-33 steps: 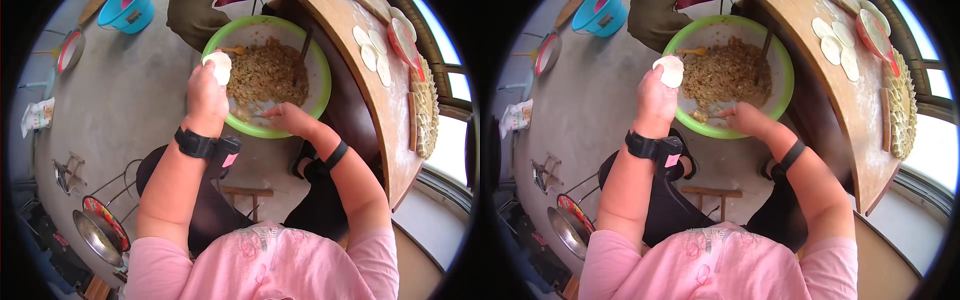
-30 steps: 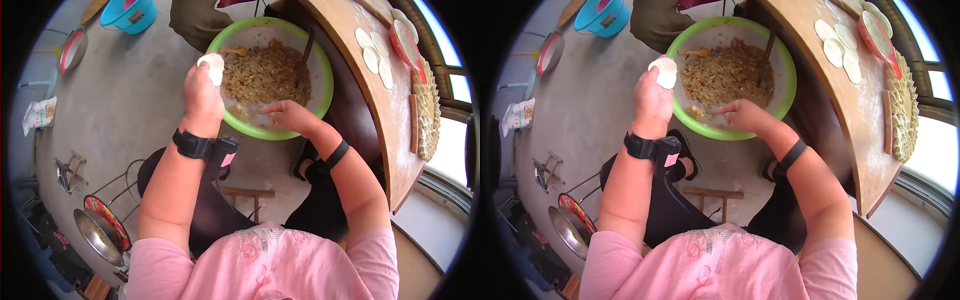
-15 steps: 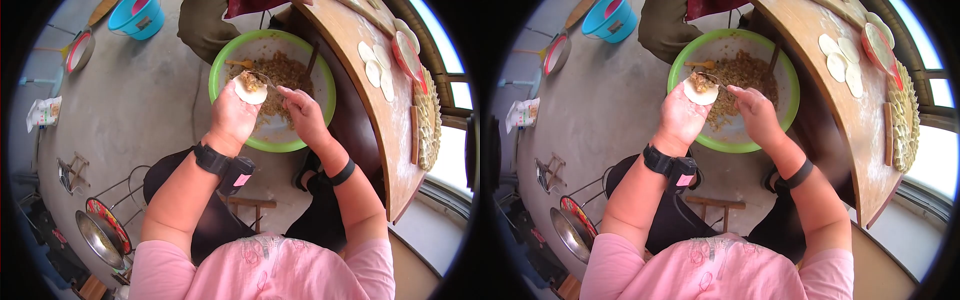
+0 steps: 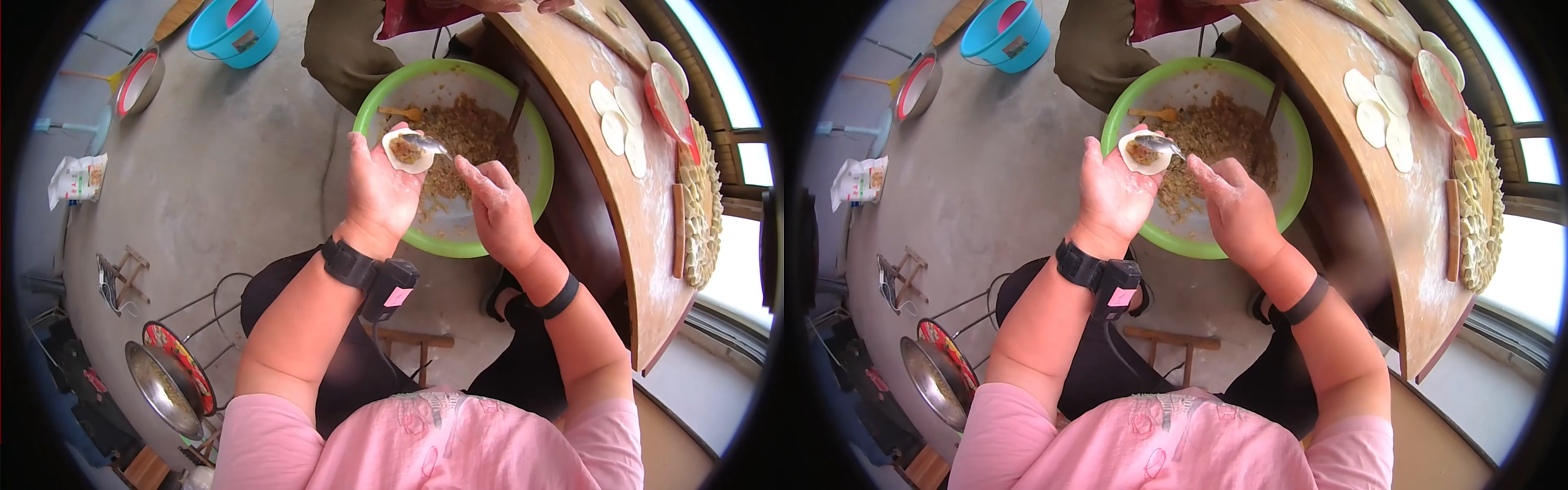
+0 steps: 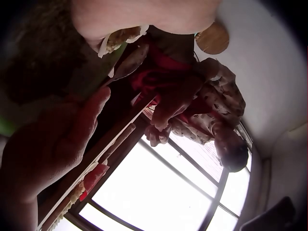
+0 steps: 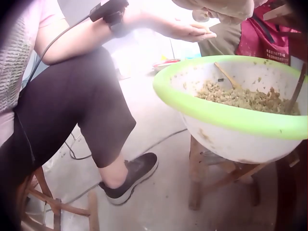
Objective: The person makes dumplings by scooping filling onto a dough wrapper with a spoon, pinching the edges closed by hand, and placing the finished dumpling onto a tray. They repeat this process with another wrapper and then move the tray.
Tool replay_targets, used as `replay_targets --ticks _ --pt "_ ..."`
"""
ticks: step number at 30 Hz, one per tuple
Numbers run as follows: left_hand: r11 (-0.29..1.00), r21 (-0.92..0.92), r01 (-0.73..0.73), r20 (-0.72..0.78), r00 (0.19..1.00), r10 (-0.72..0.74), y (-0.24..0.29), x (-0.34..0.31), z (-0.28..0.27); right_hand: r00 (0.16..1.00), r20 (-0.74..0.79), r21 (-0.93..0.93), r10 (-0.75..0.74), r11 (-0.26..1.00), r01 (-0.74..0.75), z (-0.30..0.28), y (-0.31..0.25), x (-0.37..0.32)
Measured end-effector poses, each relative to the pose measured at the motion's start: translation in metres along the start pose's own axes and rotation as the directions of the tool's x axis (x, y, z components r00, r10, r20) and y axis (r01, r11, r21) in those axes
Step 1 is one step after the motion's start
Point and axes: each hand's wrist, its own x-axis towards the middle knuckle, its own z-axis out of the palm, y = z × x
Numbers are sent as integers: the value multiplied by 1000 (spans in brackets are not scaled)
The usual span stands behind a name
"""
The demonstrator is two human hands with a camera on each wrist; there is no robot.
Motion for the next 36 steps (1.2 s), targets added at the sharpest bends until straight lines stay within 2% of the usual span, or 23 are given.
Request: replay_targets --ticks 4,7,10,11,14,18,21,24,25,28,29,35,36 --pt "1000 15 15 -16 1000 -15 -1 -3 6 997 81 -59 -7 998 12 3 1 2" --pt "999 32 -22 -15 1000 22 3 -3 5 998 -64 15 -1 1000 2 -10 0 5" --pt "997 61 -54 -7 998 54 4 0 3 993 -117 -2 31 999 -32 -20 3 7" --pt "996 63 -57 -2 998 57 3 1 3 994 -111 -12 -14 1000 13 -20 5 6" --pt "996 69 -63 9 998 62 1 4 2 999 -34 -41 -32 999 30 -18 6 2" --pt "995 56 -86 -9 996 87 1 6 -1 996 40 -201 -83 975 90 -20 11 -1" --pt "994 45 -103 -30 994 104 4 5 0 991 136 -410 -16 910 71 -22 29 -4" --pt "995 26 -100 -30 994 101 4 4 4 973 143 -488 183 868 -92 -28 35 -7" --pt "995 19 -98 -29 995 98 4 3 4 989 67 -406 132 909 -93 -32 30 -5" --pt "995 24 -100 -21 995 100 2 5 2 1000 -25 -217 -5 976 -1 -38 11 2" --pt "995 33 -98 -11 995 99 2 5 2 999 -14 -158 -38 987 35 -38 7 2" --pt "997 13 -80 8 997 80 2 5 0 995 87 -170 -47 984 61 -27 18 -5" --pt "997 3 -82 -5 997 82 3 5 1 992 122 -257 -12 966 43 -28 26 -7"
